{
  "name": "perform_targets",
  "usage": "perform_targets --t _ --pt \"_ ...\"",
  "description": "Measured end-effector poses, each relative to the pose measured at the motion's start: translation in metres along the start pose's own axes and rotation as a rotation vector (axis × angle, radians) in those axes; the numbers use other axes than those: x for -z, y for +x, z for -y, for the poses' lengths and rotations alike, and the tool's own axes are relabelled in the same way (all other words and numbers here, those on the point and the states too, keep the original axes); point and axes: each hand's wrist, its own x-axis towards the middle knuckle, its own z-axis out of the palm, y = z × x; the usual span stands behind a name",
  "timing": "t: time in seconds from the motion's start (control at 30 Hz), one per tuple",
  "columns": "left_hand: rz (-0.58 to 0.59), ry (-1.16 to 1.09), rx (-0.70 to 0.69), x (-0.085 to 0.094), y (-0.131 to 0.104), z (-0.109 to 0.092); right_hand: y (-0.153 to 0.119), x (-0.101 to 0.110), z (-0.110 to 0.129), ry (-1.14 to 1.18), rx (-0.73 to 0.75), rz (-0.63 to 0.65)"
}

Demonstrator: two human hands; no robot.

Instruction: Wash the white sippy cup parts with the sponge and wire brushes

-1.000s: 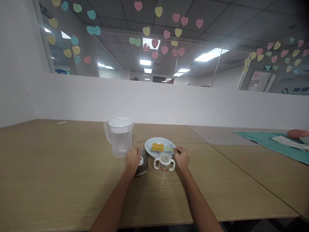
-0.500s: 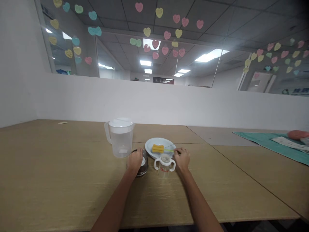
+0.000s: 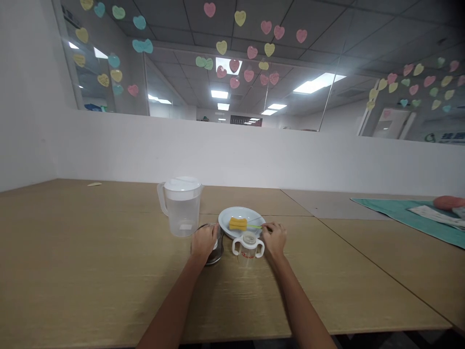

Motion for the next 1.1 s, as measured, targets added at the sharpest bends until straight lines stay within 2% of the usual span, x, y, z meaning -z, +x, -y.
perform_targets --t 0.3,0.83,1.1 --pt "0.012 0.007 0.042 0.0023 0.0003 -0.0008 -0.0004 0.0001 0.0007 -0.01 -0.004 0.001" --pt "0.005 0.052 0.017 0.0 0.0008 -0.0003 -0.0005 -0.0011 -0.0009 -0.02 -0.002 0.001" --pt "0.024 0.053 -0.039 -0.0057 0.0007 0.0016 -0.0003 -0.0009 -0.0001 -0.02 -0.005 0.001"
